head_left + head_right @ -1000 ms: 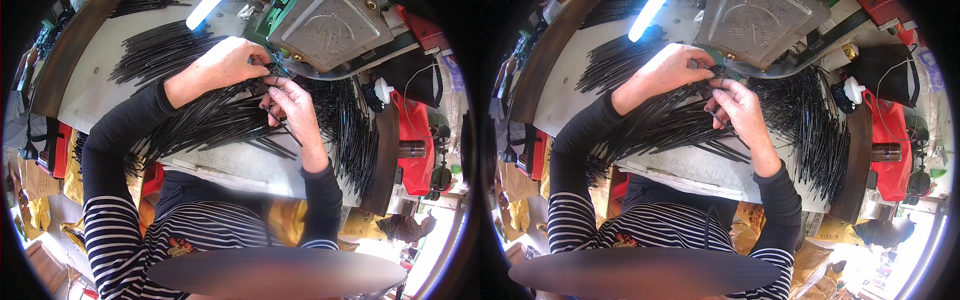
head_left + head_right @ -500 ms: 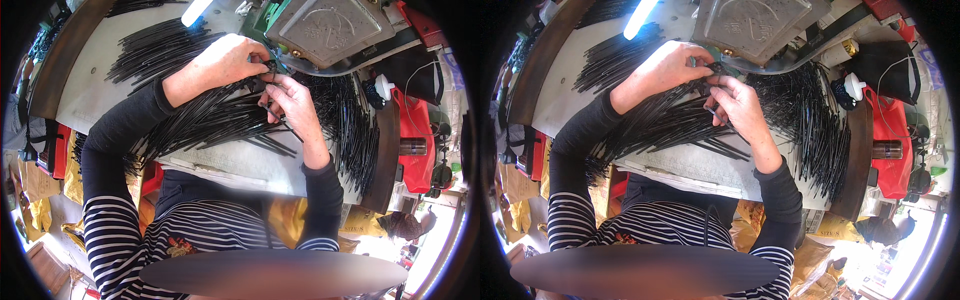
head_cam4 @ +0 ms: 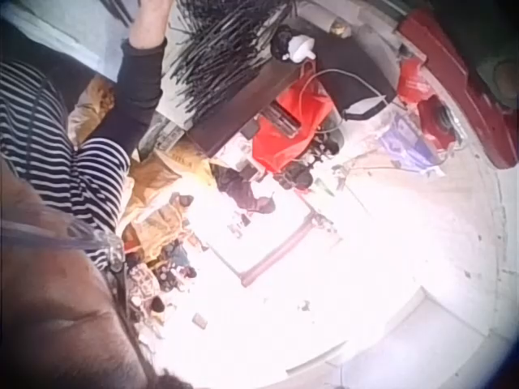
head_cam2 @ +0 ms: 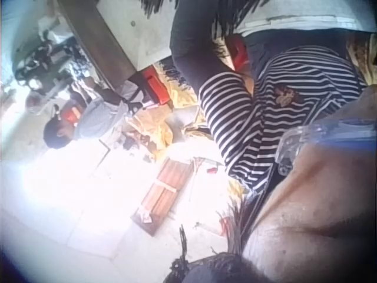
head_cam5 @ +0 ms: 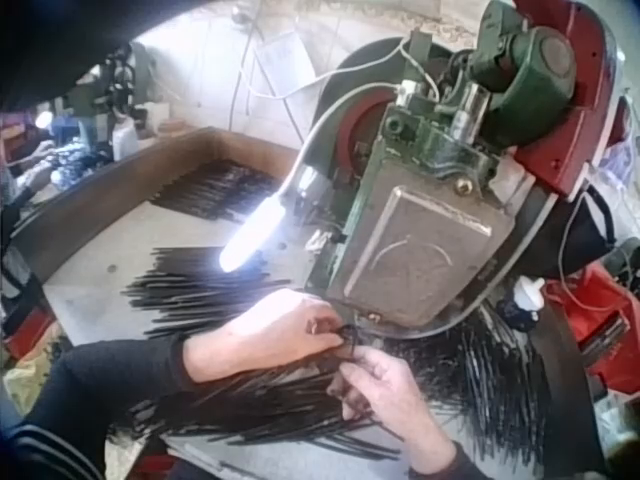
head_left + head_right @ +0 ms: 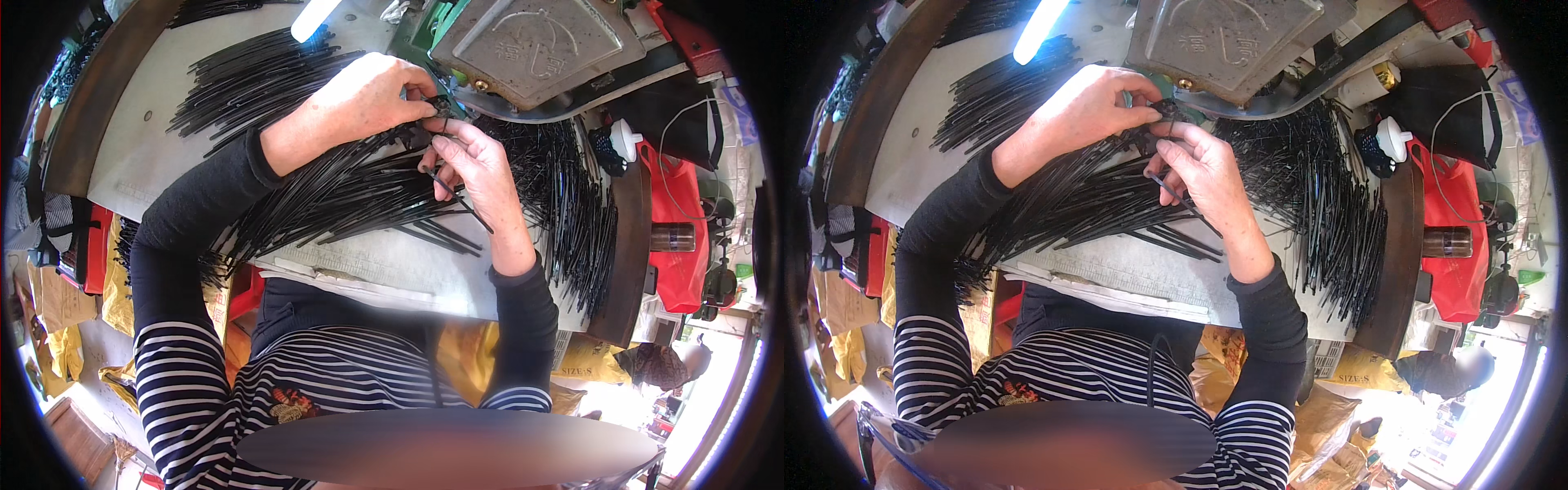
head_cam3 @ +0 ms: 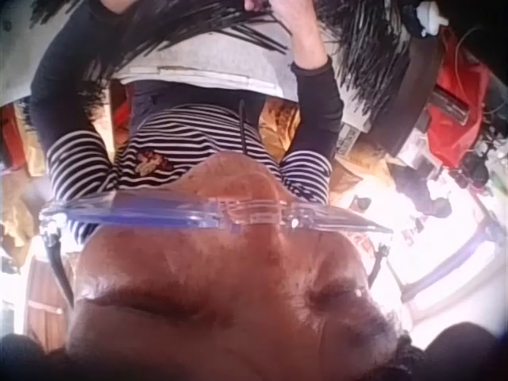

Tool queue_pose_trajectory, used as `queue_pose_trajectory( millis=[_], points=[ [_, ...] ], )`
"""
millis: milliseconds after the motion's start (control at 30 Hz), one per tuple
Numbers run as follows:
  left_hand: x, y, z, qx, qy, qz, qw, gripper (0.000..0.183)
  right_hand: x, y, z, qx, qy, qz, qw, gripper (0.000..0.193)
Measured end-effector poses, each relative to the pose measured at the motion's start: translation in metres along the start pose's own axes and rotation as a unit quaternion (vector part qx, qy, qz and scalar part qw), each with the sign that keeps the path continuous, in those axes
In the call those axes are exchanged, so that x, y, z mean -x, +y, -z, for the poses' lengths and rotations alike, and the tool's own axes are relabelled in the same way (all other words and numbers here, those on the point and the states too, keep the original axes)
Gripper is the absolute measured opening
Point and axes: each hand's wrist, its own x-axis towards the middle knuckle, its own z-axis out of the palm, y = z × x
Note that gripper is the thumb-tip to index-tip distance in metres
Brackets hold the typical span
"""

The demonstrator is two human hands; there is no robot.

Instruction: The person inserts black plastic rods into an assembly machine by hand to finish them.

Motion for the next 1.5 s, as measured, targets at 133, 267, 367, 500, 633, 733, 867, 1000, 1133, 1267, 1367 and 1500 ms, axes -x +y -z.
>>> queue_pose_trajectory(
  millis=[133, 267, 367, 500, 633, 733, 867, 1000, 1133, 1267, 1367, 1500],
  points=[
    [0.0, -0.005, -0.003, -0.01, 0.018, -0.027, 0.999, 0.028, -0.001, 0.0, 0.001, 0.001, -0.002, -0.001, 1.0, 0.032],
    [0.0, -0.007, -0.002, -0.004, 0.015, -0.037, 0.999, 0.029, -0.001, 0.0, 0.001, 0.009, -0.003, -0.003, 1.0, 0.032],
    [-0.004, -0.001, 0.003, 0.062, -0.034, 0.018, 0.997, 0.03, -0.001, 0.001, 0.003, 0.004, -0.001, -0.011, 1.0, 0.031],
    [-0.003, -0.003, 0.002, 0.117, -0.066, 0.07, 0.988, 0.032, -0.001, 0.001, 0.002, 0.001, -0.008, -0.007, 1.0, 0.031],
    [-0.003, -0.003, 0.003, 0.133, -0.063, 0.079, 0.986, 0.032, 0.0, 0.001, 0.002, 0.002, -0.009, -0.01, 1.0, 0.031],
    [-0.004, -0.005, 0.009, 0.202, -0.136, 0.113, 0.963, 0.033, 0.0, -0.001, 0.001, -0.014, -0.016, -0.015, 1.0, 0.031],
    [-0.002, -0.004, 0.007, 0.222, -0.142, 0.12, 0.957, 0.032, -0.001, 0.003, 0.002, -0.041, -0.03, -0.028, 0.998, 0.03],
    [-0.002, -0.002, 0.007, 0.202, -0.116, 0.092, 0.968, 0.031, 0.006, -0.007, -0.009, -0.038, -0.086, -0.052, 0.994, 0.033],
    [0.002, 0.006, 0.003, 0.167, -0.111, 0.085, 0.976, 0.031, 0.012, -0.012, -0.015, -0.007, -0.16, -0.097, 0.982, 0.028],
    [0.002, 0.006, 0.003, 0.144, -0.137, 0.015, 0.98, 0.03, 0.006, -0.003, -0.004, 0.01, -0.117, -0.083, 0.99, 0.026],
    [0.004, 0.002, 0.004, 0.198, -0.205, 0.093, 0.954, 0.026, 0.0, 0.004, 0.01, -0.01, -0.065, -0.049, 0.997, 0.022],
    [0.001, -0.004, 0.008, 0.202, -0.238, 0.095, 0.945, 0.028, -0.004, 0.008, 0.02, -0.062, -0.015, -0.03, 0.998, 0.023]
  ],
)
